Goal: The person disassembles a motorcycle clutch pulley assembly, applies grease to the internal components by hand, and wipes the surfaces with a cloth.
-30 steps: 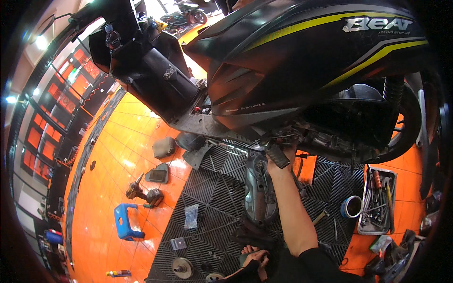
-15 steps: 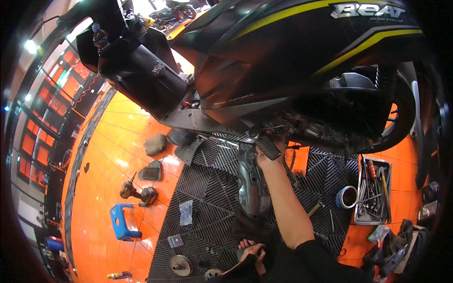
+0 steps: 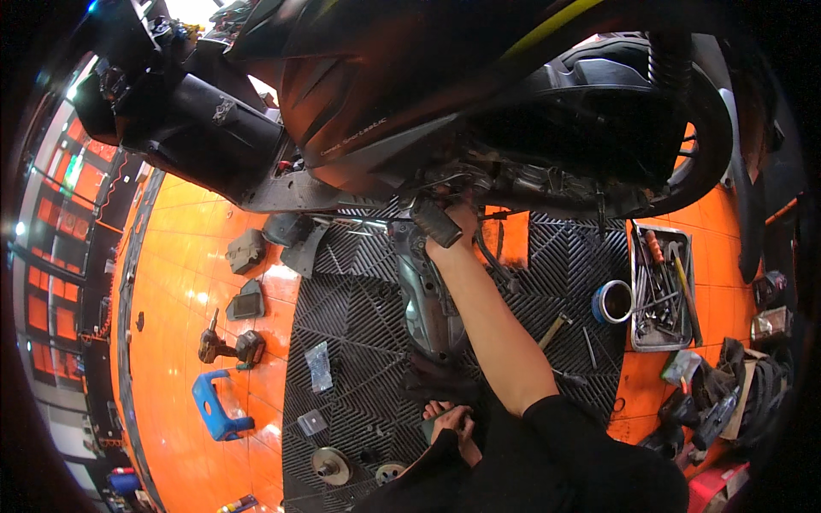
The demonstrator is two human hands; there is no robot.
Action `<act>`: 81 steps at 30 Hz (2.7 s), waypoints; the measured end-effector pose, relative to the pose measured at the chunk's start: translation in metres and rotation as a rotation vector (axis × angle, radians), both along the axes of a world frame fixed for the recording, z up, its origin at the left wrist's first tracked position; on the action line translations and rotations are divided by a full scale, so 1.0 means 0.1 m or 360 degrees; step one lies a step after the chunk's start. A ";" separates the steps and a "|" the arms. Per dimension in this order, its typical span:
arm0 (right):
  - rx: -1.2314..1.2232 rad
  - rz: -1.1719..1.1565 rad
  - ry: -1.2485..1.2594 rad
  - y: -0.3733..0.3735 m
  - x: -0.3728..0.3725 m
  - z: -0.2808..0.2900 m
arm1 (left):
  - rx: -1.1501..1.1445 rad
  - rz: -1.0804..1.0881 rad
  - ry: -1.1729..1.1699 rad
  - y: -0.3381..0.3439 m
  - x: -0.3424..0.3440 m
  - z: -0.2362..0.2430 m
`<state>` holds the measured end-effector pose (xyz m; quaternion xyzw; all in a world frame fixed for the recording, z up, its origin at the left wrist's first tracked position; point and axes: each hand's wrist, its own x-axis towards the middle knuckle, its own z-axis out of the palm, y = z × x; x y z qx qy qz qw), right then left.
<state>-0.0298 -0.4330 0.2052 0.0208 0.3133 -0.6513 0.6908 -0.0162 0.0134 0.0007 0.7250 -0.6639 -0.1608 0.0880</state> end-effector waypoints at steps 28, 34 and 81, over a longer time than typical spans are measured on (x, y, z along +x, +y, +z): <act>-0.0308 0.0159 -0.0727 -0.16 -0.19 0.17 | -0.0491 0.0096 0.0183 -0.07 0.06 -0.27; -0.0452 0.0281 -0.0955 -0.37 -0.35 -0.15 | -0.0484 0.0094 0.0162 -0.15 0.02 -0.13; -0.0482 0.0569 0.3391 4.52 -3.34 1.09 | -0.0287 0.2421 0.0848 2.87 2.28 0.37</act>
